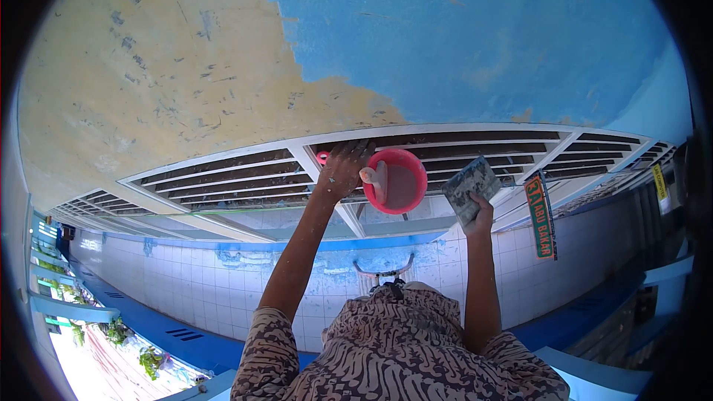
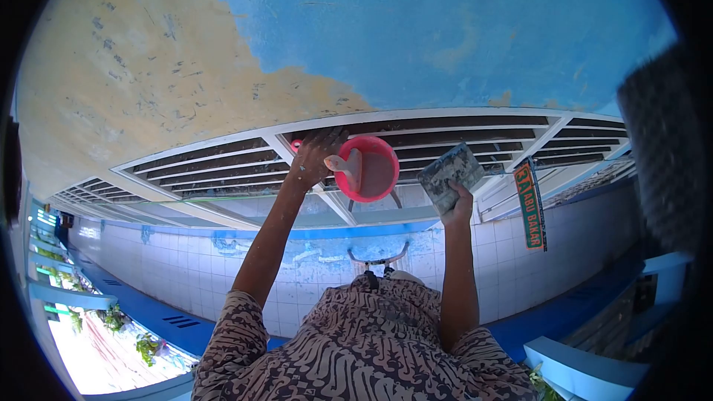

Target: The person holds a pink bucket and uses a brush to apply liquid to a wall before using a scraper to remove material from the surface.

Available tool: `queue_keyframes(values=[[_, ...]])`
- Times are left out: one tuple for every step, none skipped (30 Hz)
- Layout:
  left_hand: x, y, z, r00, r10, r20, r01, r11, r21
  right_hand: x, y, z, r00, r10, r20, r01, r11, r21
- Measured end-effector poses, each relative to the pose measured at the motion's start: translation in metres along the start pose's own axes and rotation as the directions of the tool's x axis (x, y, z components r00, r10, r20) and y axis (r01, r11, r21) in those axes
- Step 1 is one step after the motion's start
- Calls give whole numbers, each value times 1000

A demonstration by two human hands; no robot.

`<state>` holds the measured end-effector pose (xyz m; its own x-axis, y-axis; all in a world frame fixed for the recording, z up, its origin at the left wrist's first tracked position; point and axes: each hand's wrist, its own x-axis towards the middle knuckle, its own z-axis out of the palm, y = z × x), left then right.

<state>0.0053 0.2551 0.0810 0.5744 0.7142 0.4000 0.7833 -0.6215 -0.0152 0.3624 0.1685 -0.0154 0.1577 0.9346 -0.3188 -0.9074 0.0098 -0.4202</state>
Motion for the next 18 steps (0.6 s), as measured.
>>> queue_keyframes(values=[[-1,1,3,1000,1,-10,-1,1000,-1,-16,-3,-2,1000,16,-1,-16,1000,-15],[-3,1,7,999,-1,-37,1,1000,19,-30,-7,-3,1000,27,8,-27,999,-30],[-3,0,11,998,1,-69,2,999,43,-45,-10,-3,999,46,-6,-46,997,-57],[-4,1,12,994,22,-106,-15,998,59,-59,-11,-4,998,63,-18,-64,994,-84],[-5,4,12,994,-20,-104,21,1000,16,-69,-12,-6,999,17,-48,-27,976,-215],[-6,6,11,993,-45,-111,44,999,-20,-79,-13,3,992,-67,-104,25,931,-364],[-7,5,12,991,-70,-113,64,996,-57,-85,-17,13,993,-78,-88,42,933,-358],[-9,5,14,985,-87,-152,71,991,-110,-92,-22,21,979,-199,-53,148,858,-492],[-11,3,21,977,-107,-186,76,983,-166,-99,-27,31,951,-310,-6,242,754,-611],[-10,4,25,963,-146,-229,94,970,-223,-105,-31,46,927,-372,49,335,760,-557],[-10,4,28,963,-136,-234,85,972,-217,-108,-37,62,924,-378,52,343,762,-549],[-9,6,27,956,-153,-250,97,970,-224,-111,-44,78,896,-436,91,412,735,-539],[-8,7,25,949,-169,-266,108,967,-230,-115,-51,93,862,-492,126,478,703,-526],[-8,11,24,957,-172,-232,131,975,-182,-118,-62,106,882,-442,163,454,705,-544],[-10,9,32,963,-174,-204,147,979,-139,-122,-67,120,878,-449,162,461,709,-533],[-9,10,29,966,-163,-201,144,984,-108,-126,-71,134,898,-409,162,433,760,-485],[-8,14,25,969,-152,-194,138,987,-81,-129,-72,143,915,-370,159,401,805,-438],[-9,17,22,973,-134,-188,121,989,-81,-130,-71,147,921,-346,179,389,846,-364]])
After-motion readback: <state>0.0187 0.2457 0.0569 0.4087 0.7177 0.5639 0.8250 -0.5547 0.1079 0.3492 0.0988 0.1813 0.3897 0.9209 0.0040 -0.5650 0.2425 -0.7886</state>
